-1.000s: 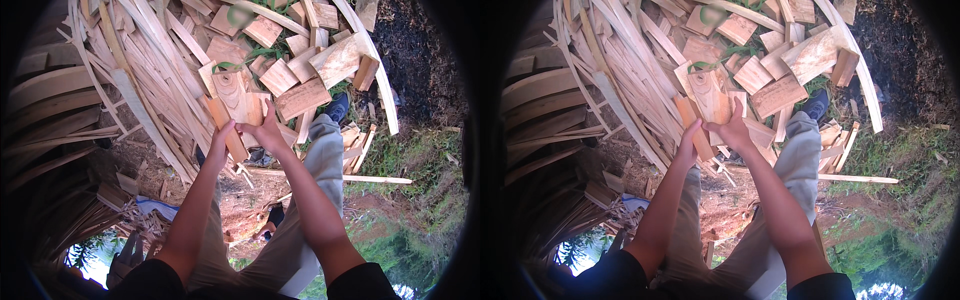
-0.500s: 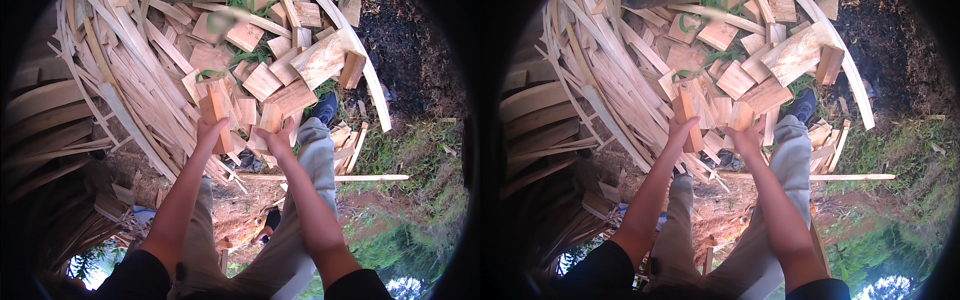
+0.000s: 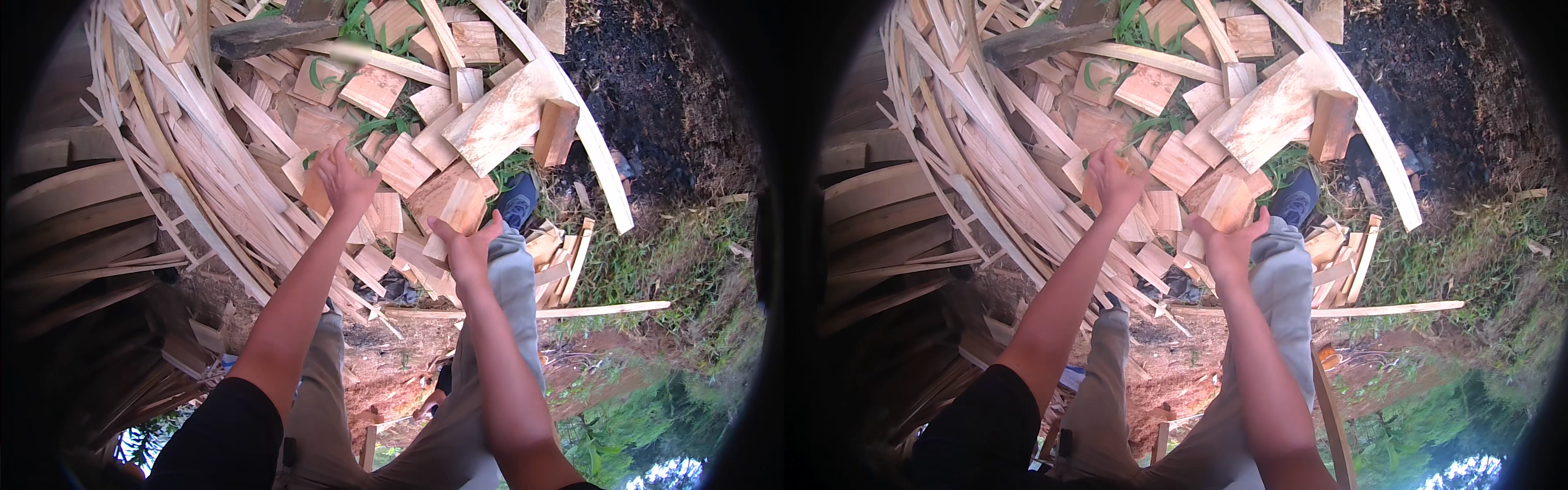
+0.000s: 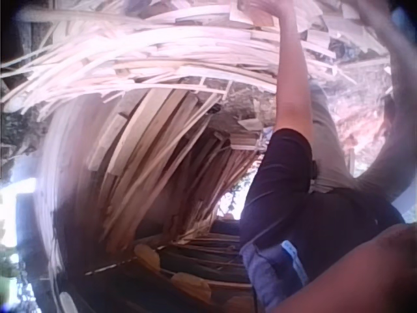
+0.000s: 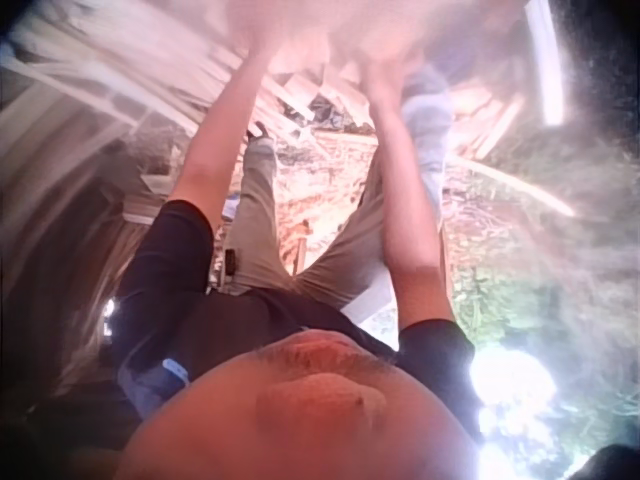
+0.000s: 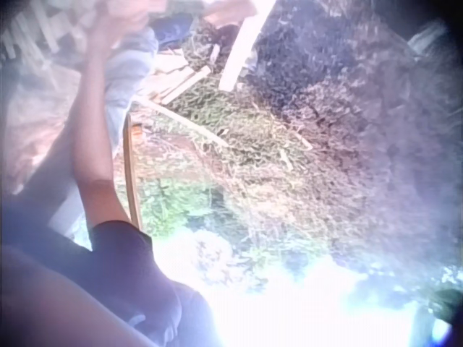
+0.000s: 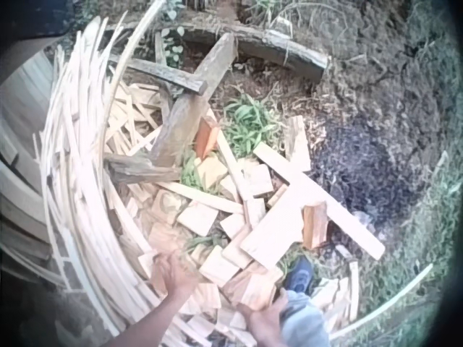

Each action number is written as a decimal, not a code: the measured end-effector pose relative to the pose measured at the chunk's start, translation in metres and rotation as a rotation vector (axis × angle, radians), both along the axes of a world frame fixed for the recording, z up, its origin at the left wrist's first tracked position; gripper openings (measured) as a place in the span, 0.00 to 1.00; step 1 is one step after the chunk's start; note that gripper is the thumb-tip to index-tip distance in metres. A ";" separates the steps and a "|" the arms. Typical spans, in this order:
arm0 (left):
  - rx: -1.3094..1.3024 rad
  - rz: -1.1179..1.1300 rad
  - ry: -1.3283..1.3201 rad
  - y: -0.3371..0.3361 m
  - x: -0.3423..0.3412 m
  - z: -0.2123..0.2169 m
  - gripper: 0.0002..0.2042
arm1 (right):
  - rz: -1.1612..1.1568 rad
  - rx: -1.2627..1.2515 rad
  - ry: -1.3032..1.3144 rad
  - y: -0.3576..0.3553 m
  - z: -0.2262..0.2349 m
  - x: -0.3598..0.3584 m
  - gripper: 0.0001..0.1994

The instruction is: The person repeatedly picks up small pieces of wood from a large pile on the ground, briefly turns them over in their hands, and places them back down. The person continues this repetitive handling of individual wood pieces throughout the clip.

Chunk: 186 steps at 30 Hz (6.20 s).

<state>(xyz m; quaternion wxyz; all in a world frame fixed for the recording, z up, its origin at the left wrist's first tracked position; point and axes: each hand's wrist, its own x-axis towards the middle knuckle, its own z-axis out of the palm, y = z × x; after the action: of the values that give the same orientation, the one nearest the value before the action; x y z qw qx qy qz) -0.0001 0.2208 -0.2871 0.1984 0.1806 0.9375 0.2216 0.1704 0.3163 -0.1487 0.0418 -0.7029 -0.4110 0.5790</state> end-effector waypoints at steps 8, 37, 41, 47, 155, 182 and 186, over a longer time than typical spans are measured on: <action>0.056 -0.381 -0.221 0.106 0.031 -0.006 0.54 | -0.224 0.111 0.017 0.051 0.007 0.002 0.58; -0.128 -0.241 -0.345 0.058 0.081 0.014 0.52 | -0.393 0.127 0.103 0.050 0.023 -0.038 0.54; -0.153 -0.260 -0.448 0.032 0.092 0.042 0.50 | -0.384 0.119 0.063 0.048 0.018 -0.032 0.55; -0.184 -0.020 -0.268 -0.021 0.071 0.019 0.51 | -0.357 0.142 0.072 0.042 0.010 -0.032 0.55; -0.251 -0.067 0.248 0.052 -0.194 -0.070 0.52 | 0.094 0.090 -0.034 0.116 0.083 -0.010 0.49; 0.555 0.756 -0.233 -0.120 0.049 0.060 0.54 | 1.921 1.303 -0.288 0.234 -0.137 -0.312 0.26; 0.904 0.936 -0.282 -0.104 0.068 0.051 0.51 | 2.249 1.295 -0.627 0.222 -0.169 -0.346 0.44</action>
<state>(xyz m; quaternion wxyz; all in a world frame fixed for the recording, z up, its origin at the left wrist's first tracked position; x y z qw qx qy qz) 0.0680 0.1167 -0.2358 0.1067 -0.2107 0.6969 0.6771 -0.1753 0.5379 -0.3178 -0.2267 0.0600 -0.9544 -0.1848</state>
